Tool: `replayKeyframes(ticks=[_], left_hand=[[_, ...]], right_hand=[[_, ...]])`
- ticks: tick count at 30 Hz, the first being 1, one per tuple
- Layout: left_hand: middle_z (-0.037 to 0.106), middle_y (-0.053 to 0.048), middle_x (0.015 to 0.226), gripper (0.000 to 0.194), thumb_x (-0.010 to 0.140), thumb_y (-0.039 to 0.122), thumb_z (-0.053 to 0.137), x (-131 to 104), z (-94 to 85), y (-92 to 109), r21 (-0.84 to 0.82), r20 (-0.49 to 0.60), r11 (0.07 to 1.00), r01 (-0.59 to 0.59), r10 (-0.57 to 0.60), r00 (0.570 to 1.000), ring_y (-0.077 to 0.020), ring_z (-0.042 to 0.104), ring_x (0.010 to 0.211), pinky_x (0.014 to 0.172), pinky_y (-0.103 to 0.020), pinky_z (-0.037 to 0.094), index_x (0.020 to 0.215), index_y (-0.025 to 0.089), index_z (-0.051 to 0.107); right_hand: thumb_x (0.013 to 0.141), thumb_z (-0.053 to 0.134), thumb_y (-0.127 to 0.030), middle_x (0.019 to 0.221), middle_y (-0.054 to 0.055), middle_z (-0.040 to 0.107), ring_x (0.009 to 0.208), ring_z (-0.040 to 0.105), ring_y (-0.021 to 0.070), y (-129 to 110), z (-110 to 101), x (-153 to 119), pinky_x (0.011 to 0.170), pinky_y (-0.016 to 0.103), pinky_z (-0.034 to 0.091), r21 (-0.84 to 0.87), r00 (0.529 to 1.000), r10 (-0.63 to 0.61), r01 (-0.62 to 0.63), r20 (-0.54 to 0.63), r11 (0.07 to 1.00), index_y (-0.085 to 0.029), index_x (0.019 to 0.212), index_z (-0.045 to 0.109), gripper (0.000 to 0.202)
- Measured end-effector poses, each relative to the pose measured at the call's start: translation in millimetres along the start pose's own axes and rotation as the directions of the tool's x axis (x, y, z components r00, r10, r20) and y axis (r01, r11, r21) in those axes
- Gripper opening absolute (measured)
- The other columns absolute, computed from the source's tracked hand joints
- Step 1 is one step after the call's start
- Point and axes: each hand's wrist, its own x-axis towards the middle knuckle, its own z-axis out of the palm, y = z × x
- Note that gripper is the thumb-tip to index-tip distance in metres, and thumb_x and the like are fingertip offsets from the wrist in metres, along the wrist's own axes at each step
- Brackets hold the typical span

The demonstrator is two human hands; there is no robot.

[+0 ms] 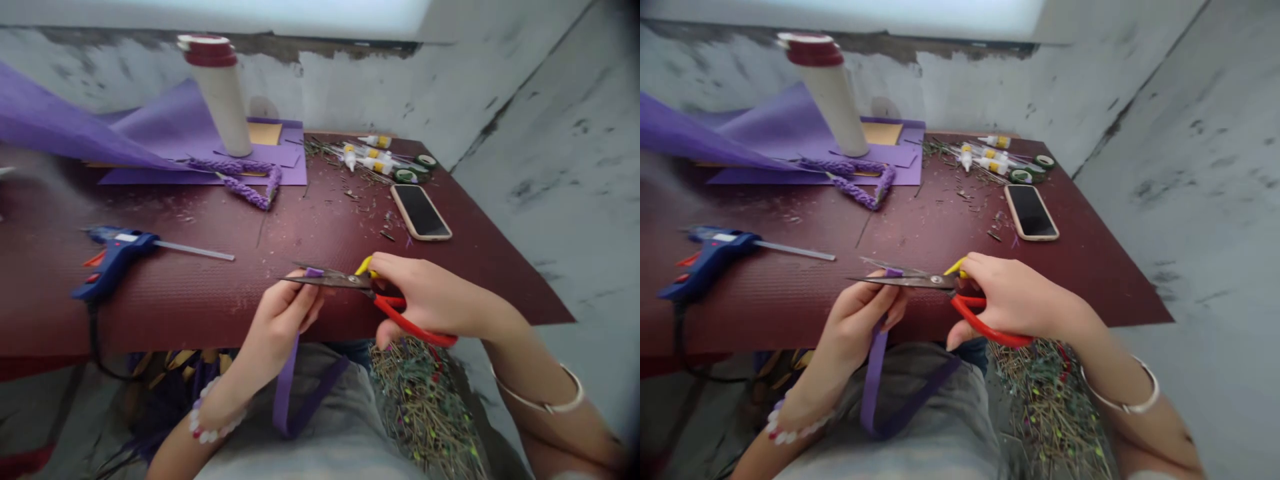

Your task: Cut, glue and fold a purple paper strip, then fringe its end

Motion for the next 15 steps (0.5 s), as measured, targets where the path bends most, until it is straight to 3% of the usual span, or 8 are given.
replayKeyframes(ticks=[5,9,15], left_hand=[[0.047,0.005,0.060,0.032,0.095,0.046,0.069,0,-3.0,-4,0.029,-0.028,1.000,0.012,-0.011,1.000,-0.0073,0.039,0.049,0.046,-0.023,0.027,0.086,0.015,0.068],[0.045,0.005,0.059,0.032,0.097,0.046,0.066,-1,-1.4,-4,0.036,-0.023,0.999,0.011,-0.010,1.000,-0.0076,0.038,0.049,0.046,-0.023,0.028,0.089,0.015,0.068],[0.047,0.005,0.059,0.036,0.102,0.039,0.058,0,-0.8,-3,0.095,0.015,0.994,-0.059,0.058,0.998,-0.0076,0.038,0.050,0.048,-0.023,0.029,0.074,0.017,0.058]], right_hand=[[0.070,0.082,-0.066,0.084,-0.001,0.062,0.070,0.055,0.0177,0,-18,11,0.061,0.028,0.038,0.013,0.993,0.020,-0.022,0.117,1.000,-0.020,0.090,0.059,0.055],[0.080,0.076,-0.062,0.078,-0.002,0.058,0.068,0.052,0.0161,8,-22,20,0.060,0.027,0.037,0.069,0.976,-0.066,0.053,0.210,0.996,-0.020,0.083,0.057,0.046],[0.086,0.070,-0.038,0.077,-0.001,0.061,0.066,0.052,0.0153,8,-5,13,0.061,0.027,0.037,-0.009,0.994,-0.105,0.105,0.000,0.994,-0.020,0.086,0.059,0.021]])
